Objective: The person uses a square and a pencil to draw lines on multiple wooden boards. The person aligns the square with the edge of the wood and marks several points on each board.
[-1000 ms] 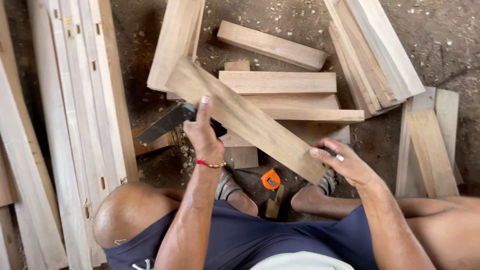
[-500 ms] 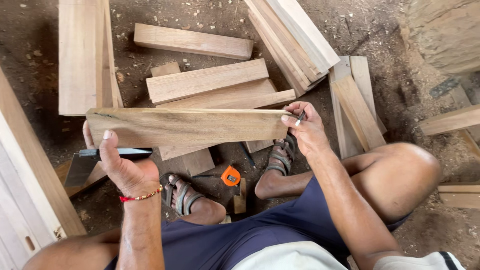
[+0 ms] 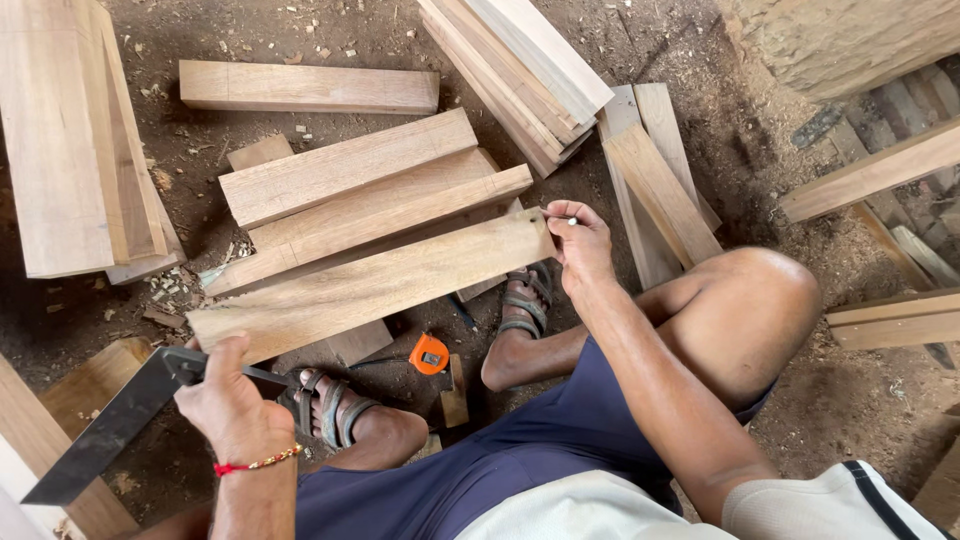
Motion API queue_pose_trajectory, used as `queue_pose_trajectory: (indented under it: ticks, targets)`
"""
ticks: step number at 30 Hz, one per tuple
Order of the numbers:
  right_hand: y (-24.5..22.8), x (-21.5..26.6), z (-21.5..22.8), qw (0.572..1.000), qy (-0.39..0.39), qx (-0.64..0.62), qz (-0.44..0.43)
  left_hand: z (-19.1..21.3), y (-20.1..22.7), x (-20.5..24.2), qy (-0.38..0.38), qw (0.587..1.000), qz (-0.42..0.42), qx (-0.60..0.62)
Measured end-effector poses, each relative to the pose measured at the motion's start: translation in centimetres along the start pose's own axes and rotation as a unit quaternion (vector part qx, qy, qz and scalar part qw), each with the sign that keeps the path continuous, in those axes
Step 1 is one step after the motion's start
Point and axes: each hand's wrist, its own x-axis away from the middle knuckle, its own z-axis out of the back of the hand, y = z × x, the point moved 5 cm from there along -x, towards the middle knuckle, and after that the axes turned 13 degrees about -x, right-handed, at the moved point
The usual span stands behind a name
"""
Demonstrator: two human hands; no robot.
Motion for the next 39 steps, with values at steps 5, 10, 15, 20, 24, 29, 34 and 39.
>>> queue_pose_trajectory:
  ticks: [5, 10, 15, 20, 24, 29, 34, 39]
  targets:
    - [0.0, -0.9, 0.3, 0.999, 0.037, 0.037, -0.003, -1.4, 0.0, 1.2, -0.044, 0.999, 0.001, 0.016]
    - [0.4, -1.7, 0.8, 0.996, 0.044, 0.081, 0.01, -2.0, 0.0, 1.7, -0.049, 0.998, 0.026, 0.005]
    - [0.1, -1.8, 0.2, 0.99, 0.058, 0.127, 0.008, -2.1, -0.5, 1.1, -0.043, 0.994, 0.099, -0.023]
    - [-0.1, -1.8, -0.7, 0.99, 0.055, 0.131, -0.01, -1.9, -2.9, -1.0, -0.029, 0.992, 0.119, -0.007]
    - [0.1, -1.5, -1.5, 0.985, 0.049, 0.163, 0.004, -1.4, -4.4, -2.5, -0.009, 0.996, 0.085, -0.007]
    - [1.0, -1.8, -2.2, 0.981, 0.043, 0.188, 0.019, -2.0, -4.6, -3.7, -0.02, 0.998, 0.067, -0.001]
    - [1.1, -1.9, -2.6, 0.984, 0.014, 0.171, 0.047, -2.7, -4.1, -4.2, -0.031, 0.998, 0.048, -0.025]
    - [0.8, -1.5, -2.7, 0.979, 0.023, 0.191, 0.066, -3.2, -3.9, -4.0, -0.024, 0.998, 0.056, -0.035]
